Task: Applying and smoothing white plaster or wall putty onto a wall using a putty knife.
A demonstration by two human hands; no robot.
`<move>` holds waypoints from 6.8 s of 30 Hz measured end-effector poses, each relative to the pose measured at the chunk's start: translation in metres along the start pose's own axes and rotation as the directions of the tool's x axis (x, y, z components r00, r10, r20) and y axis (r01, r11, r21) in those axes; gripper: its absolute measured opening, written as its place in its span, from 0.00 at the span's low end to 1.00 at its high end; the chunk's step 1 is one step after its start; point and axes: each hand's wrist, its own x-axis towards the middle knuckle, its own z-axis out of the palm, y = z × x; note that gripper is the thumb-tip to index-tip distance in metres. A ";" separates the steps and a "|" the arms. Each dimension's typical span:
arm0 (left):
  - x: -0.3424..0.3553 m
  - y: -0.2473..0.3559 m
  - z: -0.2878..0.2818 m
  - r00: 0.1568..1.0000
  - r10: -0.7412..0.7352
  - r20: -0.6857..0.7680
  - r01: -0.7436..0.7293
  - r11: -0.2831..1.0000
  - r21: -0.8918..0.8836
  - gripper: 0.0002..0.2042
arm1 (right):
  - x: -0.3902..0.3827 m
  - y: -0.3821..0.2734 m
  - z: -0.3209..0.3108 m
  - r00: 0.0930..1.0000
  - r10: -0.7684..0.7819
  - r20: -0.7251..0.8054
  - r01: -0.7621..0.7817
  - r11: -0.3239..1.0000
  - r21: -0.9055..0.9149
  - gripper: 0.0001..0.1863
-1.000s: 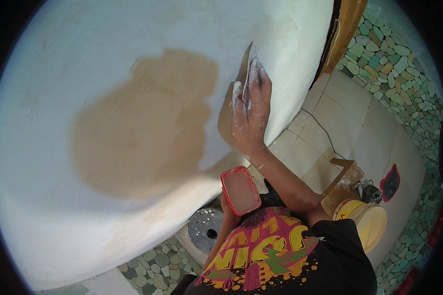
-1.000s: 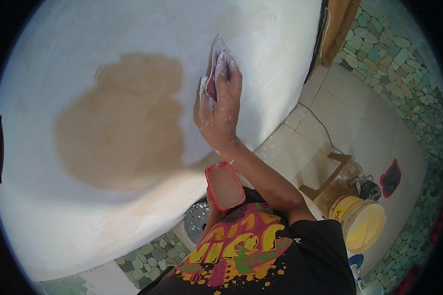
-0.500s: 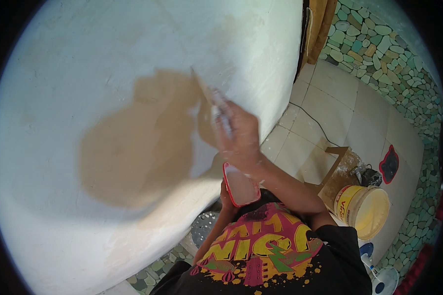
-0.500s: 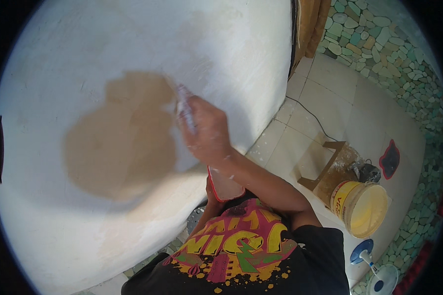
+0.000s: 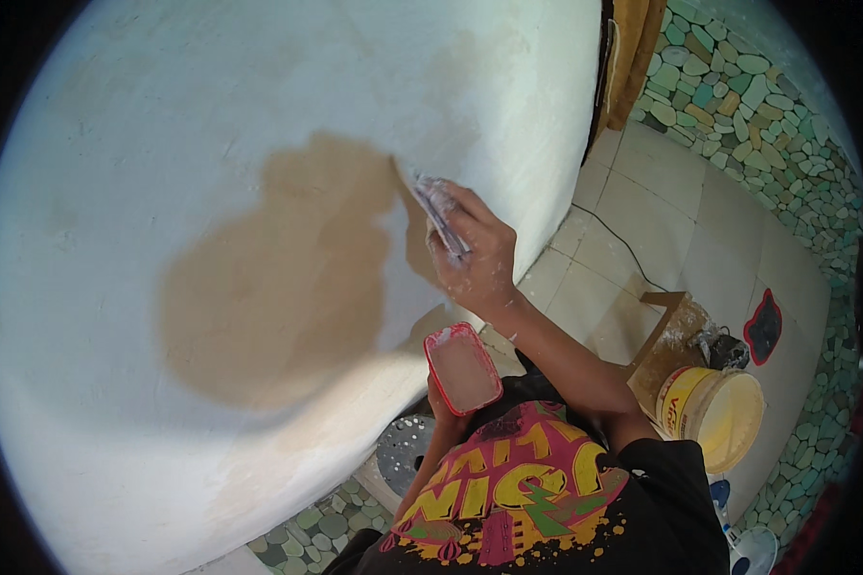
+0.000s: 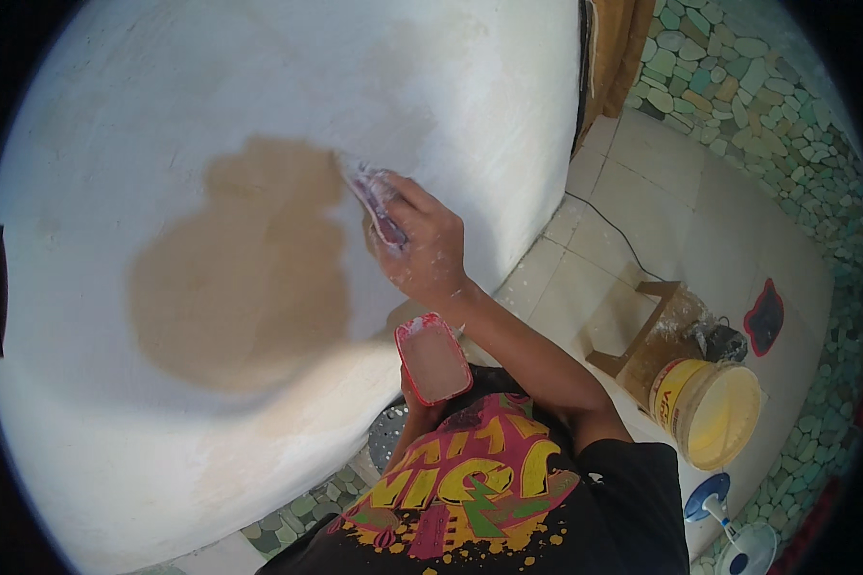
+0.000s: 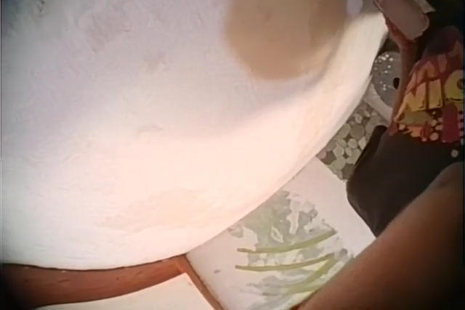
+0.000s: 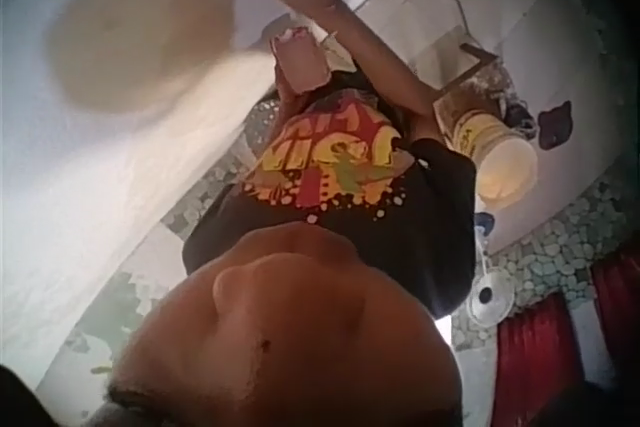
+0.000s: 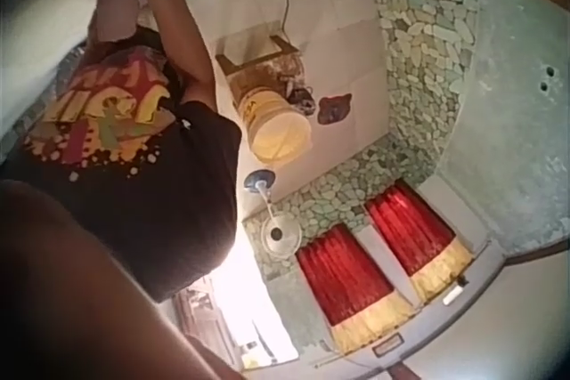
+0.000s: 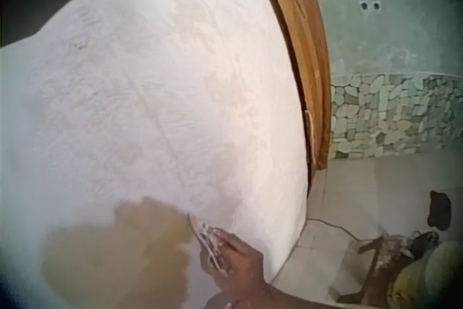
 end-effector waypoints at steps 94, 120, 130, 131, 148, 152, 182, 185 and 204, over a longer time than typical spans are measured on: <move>0.018 0.017 -0.010 0.996 -0.003 0.094 0.006 1.000 -0.027 0.30 | 0.065 -0.008 -0.018 0.979 -0.095 -0.179 0.080 0.993 -0.093 0.20; 0.020 0.070 -0.056 0.966 -0.120 0.230 0.109 0.992 0.061 0.36 | -0.008 -0.036 0.034 0.955 -0.200 -0.218 0.203 0.979 -0.009 0.24; 0.006 0.069 -0.050 0.978 -0.111 0.176 0.103 0.993 0.055 0.33 | -0.023 -0.027 0.047 0.968 -0.172 -0.181 0.135 0.970 -0.201 0.22; 0.005 0.070 -0.053 0.979 -0.104 0.177 0.097 0.994 0.050 0.33 | -0.032 -0.028 0.044 0.973 -0.214 -0.084 0.184 0.944 -0.272 0.22; 0.007 0.049 -0.072 0.995 -0.037 0.088 0.032 0.998 0.052 0.30 | -0.015 -0.019 0.009 0.996 -0.005 -0.090 0.004 1.000 -0.008 0.23; 0.004 0.039 -0.066 0.993 0.002 0.115 0.004 0.999 -0.054 0.30 | 0.020 0.003 0.006 0.977 -0.068 -0.203 0.036 0.986 -0.160 0.23; -0.003 -0.002 -0.038 0.961 0.246 -0.126 -0.259 0.962 -0.092 0.21 | 0.014 0.028 0.008 0.990 -0.113 -0.079 0.095 0.974 -0.204 0.25; -0.005 -0.002 -0.044 0.976 0.205 -0.077 -0.214 0.965 -0.151 0.25 | -0.006 0.017 0.001 0.985 -0.164 0.056 0.166 0.986 -0.033 0.26; -0.007 0.013 -0.045 0.973 0.223 -0.055 -0.230 0.955 -0.186 0.23 | -0.033 0.085 -0.005 0.984 0.099 -0.145 -0.082 0.990 0.117 0.25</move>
